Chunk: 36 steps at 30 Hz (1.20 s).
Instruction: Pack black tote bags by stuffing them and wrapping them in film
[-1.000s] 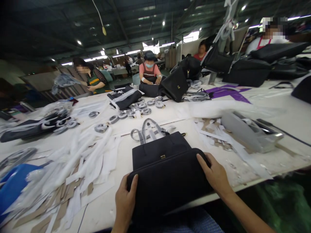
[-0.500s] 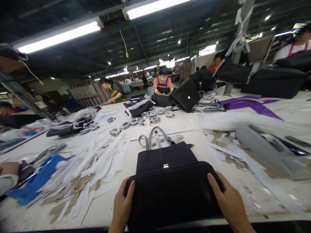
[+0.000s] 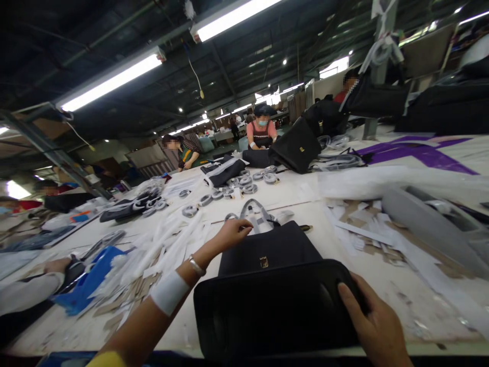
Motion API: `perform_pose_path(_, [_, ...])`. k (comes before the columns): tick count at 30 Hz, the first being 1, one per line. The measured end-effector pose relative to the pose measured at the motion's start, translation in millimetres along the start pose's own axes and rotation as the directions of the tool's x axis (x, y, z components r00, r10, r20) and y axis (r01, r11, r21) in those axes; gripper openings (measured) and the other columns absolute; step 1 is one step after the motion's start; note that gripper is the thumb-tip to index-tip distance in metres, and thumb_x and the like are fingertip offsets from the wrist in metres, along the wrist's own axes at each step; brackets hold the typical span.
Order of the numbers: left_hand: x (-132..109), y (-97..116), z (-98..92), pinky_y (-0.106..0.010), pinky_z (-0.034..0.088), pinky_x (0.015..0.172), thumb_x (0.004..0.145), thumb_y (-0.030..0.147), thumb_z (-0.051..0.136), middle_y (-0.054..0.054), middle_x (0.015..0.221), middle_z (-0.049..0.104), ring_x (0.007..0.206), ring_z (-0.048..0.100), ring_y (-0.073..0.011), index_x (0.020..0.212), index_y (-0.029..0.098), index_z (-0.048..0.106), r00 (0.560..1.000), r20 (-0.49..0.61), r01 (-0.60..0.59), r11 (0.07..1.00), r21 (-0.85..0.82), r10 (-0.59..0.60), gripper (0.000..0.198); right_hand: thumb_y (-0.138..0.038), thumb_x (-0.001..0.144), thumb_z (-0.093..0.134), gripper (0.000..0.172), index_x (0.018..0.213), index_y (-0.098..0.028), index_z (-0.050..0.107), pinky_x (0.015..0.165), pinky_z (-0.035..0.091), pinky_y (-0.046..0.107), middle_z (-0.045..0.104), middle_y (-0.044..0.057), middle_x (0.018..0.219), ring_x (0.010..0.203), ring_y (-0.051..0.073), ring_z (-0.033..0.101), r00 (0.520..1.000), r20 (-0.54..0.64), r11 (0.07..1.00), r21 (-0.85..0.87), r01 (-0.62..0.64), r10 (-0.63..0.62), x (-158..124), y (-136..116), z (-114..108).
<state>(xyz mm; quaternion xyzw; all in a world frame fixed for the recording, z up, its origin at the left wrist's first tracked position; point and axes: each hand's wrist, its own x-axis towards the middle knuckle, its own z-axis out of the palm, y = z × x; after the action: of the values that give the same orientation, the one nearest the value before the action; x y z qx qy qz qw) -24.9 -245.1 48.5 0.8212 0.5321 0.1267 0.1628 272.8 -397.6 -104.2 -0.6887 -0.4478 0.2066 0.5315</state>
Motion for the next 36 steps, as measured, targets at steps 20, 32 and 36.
perform_pose_path(20, [84, -60, 61.8, -0.046, 0.053, 0.091, 0.092, 0.038, 0.062, -0.009, 0.118, 0.063, 0.105, 0.062, -0.0232, 0.115, 0.015, 0.061, 0.92, 0.022, 0.39, 0.918, 0.075, -0.392, 0.033, -0.066, 0.063, 0.057, 0.034, 0.096, -0.077, 0.057, 0.093, 0.05, 0.06, 0.075, -0.01, 0.092, 0.104, 0.044, 0.064, 0.996, -0.062, 0.995, 0.078, 0.062, -0.057, 0, 19, 10])
perform_pose_path(32, [58, -49, 61.2, -0.039, 0.055, 0.09, 0.09, 0.026, 0.065, -0.01, 0.114, 0.068, 0.101, 0.067, -0.0206, 0.126, 0.014, 0.056, 0.991, 0.013, 0.113, 0.765, -0.634, -0.136, 0.038, -0.066, 0.075, 0.055, 0.043, 0.107, -0.043, 0.072, 0.113, 0.038, 0.056, 0.07, -0.001, 0.12, 0.123, 0.04, 0.055, 0.976, 0.153, 0.987, 0.025, 0.156, -0.158, 11, -7, -21])
perform_pose_path(36, [48, -51, 59.2, -0.034, 0.05, 0.097, 0.077, 0.021, 0.077, -0.011, 0.106, 0.073, 0.106, 0.067, -0.0228, 0.113, 0.011, 0.065, 0.999, -0.041, -0.023, 0.652, -0.758, -0.011, 0.039, -0.067, 0.082, 0.047, 0.049, 0.122, -0.044, 0.063, 0.112, 0.035, 0.061, 0.061, -0.002, 0.135, 0.132, 0.037, 0.048, 0.971, 0.063, 0.968, -0.089, 0.235, -0.23, 15, -58, -55])
